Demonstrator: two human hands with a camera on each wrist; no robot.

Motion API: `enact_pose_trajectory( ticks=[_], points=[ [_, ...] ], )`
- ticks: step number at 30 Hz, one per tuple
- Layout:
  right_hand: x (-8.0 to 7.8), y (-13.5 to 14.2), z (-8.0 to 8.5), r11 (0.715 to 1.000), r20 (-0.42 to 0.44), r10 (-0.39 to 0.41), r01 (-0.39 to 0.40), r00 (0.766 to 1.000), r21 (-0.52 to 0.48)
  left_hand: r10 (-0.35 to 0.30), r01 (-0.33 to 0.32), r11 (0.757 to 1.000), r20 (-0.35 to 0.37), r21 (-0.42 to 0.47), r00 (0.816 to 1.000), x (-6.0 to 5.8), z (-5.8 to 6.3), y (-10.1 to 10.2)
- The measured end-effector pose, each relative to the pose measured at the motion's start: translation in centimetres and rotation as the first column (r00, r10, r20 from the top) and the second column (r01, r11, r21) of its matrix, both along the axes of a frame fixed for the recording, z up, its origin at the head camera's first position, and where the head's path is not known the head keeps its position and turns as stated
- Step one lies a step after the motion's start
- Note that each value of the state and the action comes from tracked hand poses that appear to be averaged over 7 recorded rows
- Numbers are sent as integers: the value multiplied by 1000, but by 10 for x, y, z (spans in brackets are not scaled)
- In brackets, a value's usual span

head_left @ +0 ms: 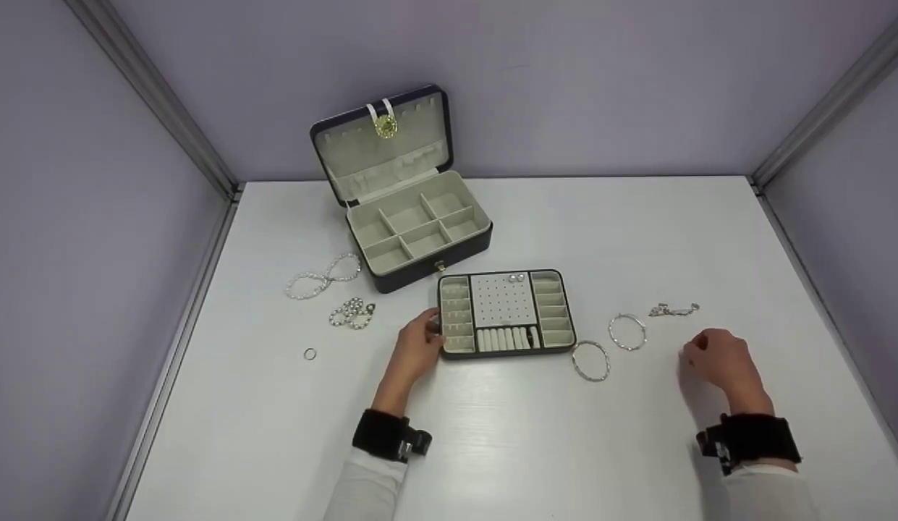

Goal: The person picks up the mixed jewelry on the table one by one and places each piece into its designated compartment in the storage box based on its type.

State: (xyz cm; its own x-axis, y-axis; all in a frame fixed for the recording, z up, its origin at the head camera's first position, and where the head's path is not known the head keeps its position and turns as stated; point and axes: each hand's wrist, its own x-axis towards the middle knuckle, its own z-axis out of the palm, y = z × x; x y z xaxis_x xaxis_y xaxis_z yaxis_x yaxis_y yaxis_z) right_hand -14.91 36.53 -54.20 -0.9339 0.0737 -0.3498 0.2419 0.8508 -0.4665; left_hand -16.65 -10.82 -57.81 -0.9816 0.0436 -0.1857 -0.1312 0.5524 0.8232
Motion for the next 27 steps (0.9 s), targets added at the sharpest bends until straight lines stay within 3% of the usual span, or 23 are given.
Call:
enact_pose_trajectory(
  ticks=[11, 27],
  points=[
    [-6, -14, 0, 995, -21, -32, 30, 999, -95, -8, 8, 1000, 13, 1, 1000, -1, -1, -1],
    [-9, -76, 8, 967, -216, 43, -95, 976, -238, 6, -6, 1000, 9, -13, 1000, -1, -1, 0]
  ],
)
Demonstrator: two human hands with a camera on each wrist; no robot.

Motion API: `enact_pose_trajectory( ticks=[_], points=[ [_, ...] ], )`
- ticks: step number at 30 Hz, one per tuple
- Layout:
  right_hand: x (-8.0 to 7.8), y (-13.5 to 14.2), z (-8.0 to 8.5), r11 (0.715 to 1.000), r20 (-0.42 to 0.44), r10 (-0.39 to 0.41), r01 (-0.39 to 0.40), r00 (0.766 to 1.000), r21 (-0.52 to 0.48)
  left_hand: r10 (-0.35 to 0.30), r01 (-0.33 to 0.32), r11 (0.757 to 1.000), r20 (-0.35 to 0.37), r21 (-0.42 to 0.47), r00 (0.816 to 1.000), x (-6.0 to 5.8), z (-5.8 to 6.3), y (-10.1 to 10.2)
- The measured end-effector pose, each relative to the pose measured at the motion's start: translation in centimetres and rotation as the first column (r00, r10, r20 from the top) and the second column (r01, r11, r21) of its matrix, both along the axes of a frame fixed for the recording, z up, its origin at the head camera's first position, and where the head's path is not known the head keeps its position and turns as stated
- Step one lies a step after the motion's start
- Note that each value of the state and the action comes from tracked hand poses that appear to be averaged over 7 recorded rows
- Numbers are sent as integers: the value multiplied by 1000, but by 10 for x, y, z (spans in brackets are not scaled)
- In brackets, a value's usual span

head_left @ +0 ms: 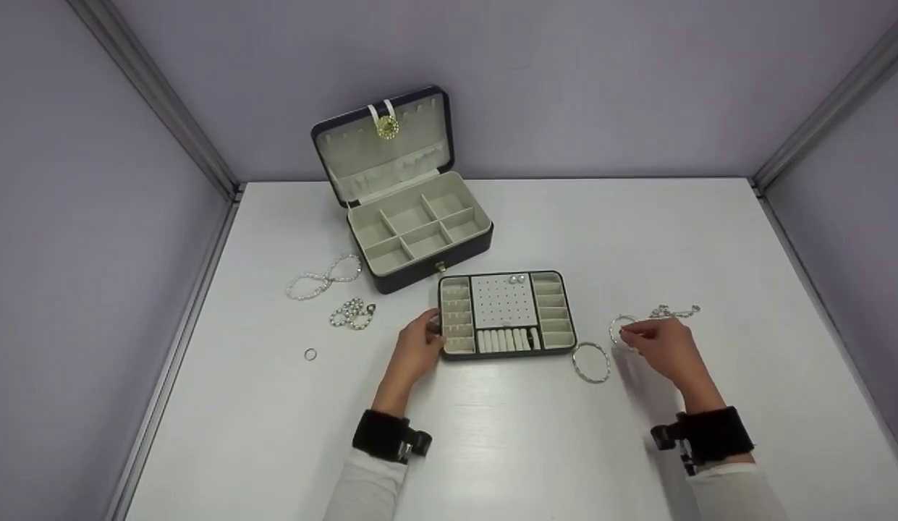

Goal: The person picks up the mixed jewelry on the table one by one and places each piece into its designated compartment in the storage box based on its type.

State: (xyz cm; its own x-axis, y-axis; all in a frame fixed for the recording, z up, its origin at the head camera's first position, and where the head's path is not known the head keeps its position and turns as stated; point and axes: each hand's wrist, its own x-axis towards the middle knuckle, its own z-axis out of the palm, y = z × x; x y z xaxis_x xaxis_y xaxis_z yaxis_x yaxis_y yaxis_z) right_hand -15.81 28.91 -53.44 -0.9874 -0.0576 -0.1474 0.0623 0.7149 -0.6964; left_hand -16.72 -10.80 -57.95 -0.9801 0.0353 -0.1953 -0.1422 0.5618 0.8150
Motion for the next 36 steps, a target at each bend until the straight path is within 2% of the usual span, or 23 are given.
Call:
enact_pose_trajectory(
  ticks=[6, 10, 25, 36],
  points=[
    [-5, -30, -2, 999, -91, 25, -28, 996, -34, -2, 2, 1000, -5, 10, 1000, 0, 0, -1],
    [-6, -48, -3, 997, -118, 46, -52, 992, -49, -6, 6, 1000, -14, 15, 1000, 1, 0, -1],
    [-12, -104, -8, 990, -7, 85, -85, 996, -108, -8, 8, 1000, -6, 17, 1000, 0, 2, -2],
    [-14, -128, -13, 987, 5, 116, -115, 993, -115, -10, 10, 1000, -16, 20, 1000, 1, 2, -1]
  ],
)
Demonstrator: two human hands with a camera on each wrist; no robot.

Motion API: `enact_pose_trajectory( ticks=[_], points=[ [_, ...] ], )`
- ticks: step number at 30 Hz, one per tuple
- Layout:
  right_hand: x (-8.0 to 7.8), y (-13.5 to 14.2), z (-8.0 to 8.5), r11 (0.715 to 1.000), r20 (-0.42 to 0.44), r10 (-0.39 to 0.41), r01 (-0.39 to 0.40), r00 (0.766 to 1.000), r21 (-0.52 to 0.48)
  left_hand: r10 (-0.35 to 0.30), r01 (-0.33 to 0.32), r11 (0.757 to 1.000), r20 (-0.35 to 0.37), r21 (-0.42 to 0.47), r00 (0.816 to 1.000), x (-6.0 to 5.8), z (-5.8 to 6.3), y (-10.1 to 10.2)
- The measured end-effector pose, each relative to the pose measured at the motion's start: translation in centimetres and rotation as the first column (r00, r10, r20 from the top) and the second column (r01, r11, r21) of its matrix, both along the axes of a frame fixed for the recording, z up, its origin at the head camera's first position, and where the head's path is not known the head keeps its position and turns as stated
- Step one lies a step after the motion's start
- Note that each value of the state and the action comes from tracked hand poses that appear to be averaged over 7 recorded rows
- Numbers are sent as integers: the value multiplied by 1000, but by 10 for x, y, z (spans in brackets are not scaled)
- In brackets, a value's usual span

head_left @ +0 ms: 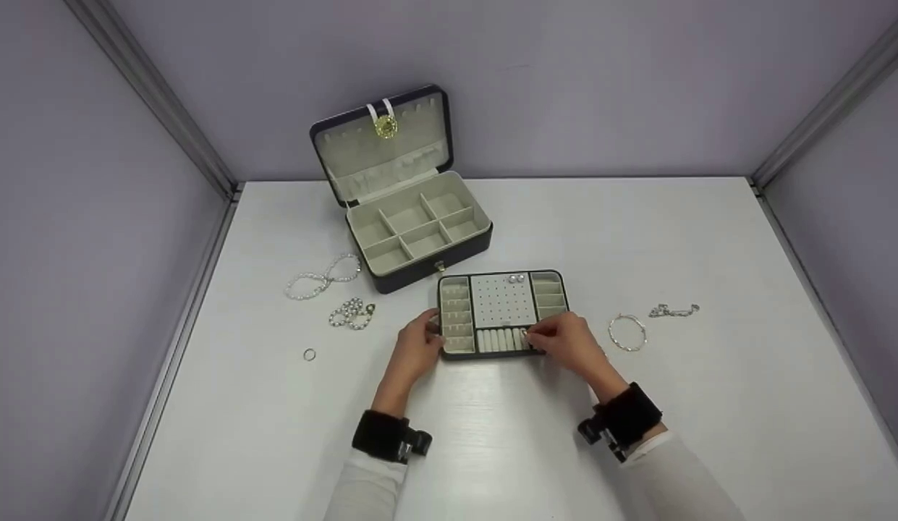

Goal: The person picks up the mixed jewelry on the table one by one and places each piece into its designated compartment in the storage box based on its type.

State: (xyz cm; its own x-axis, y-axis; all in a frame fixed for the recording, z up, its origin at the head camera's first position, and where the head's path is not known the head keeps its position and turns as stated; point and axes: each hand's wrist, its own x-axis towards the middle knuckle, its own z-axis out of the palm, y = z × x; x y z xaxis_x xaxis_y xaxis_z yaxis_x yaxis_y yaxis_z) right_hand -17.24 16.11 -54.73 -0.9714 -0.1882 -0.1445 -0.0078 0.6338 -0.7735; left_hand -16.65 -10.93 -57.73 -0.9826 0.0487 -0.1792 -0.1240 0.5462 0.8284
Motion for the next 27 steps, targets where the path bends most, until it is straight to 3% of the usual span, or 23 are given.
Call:
enact_pose_trajectory(
  ticks=[9, 27],
  points=[
    [-1, -7, -5, 1000, 14, -6, 6, 1000, 12, 5, -5, 1000, 24, -9, 1000, -1, -3, 1],
    [-4, -13, -4, 999, 99, -20, 16, 995, 42, -3, 3, 1000, -11, -1, 1000, 0, -1, 0]
  ],
)
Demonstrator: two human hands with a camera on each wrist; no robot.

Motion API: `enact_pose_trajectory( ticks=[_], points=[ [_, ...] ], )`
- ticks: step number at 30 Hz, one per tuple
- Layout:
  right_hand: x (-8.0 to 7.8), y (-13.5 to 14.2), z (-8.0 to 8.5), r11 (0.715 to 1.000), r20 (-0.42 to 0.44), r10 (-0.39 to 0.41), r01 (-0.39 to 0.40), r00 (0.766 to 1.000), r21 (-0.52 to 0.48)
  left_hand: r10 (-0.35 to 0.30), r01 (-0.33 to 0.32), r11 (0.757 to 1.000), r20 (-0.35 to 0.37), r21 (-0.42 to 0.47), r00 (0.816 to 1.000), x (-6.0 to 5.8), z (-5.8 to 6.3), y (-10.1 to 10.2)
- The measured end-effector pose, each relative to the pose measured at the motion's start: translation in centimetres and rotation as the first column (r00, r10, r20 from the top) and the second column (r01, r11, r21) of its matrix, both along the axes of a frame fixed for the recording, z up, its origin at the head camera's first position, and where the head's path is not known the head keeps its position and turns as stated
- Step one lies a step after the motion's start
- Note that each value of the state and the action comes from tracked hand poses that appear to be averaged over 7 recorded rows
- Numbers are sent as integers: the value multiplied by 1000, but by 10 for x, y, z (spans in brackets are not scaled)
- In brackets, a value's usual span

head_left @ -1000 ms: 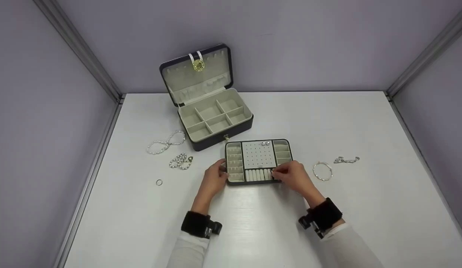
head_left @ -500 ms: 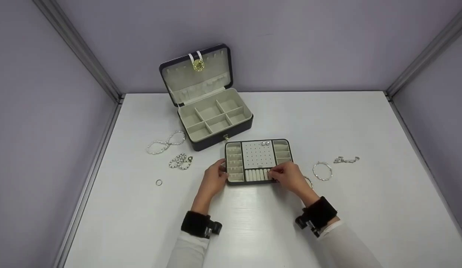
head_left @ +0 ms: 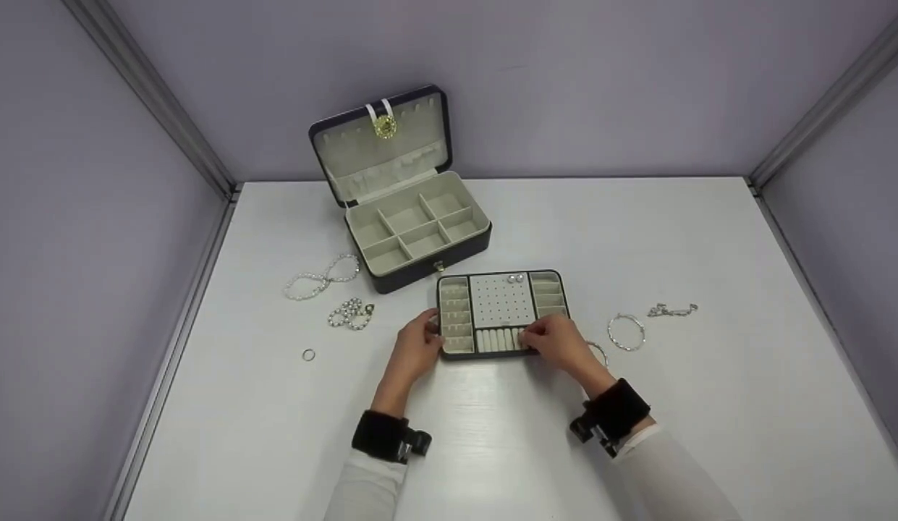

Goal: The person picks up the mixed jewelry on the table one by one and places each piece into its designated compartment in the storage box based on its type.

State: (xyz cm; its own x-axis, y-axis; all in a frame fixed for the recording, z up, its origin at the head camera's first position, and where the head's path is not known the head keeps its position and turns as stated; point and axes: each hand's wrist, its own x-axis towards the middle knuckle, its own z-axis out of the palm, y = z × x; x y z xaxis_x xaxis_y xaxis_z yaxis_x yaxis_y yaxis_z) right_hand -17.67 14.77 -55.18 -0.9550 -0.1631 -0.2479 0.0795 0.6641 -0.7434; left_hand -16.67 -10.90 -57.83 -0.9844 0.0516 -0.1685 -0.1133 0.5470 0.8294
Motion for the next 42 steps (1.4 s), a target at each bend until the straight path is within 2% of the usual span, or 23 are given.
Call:
enact_pose_trajectory(
  ticks=[7, 16, 27, 34, 42],
  points=[
    [-1, -2, -2, 997, -18, -17, 18, 1000, 71, 4, -4, 1000, 10, -4, 1000, 0, 0, 0],
    [-1, -1, -3, 996, -55, -26, 31, 998, 85, 11, -11, 1000, 26, -13, 1000, 0, 1, 1],
    [0, -5, -4, 989, -108, 20, -4, 994, 147, 5, -5, 1000, 6, -4, 1000, -1, -2, 0],
    [-2, -5, -4, 984, -116, 44, -23, 992, 175, 7, -6, 1000, -6, 2, 1000, 0, -2, 0],
    [-2, -5, -5, 982, -89, 51, -33, 995, 187, 19, -19, 1000, 37, 1, 999, -1, -1, 1]
  ],
)
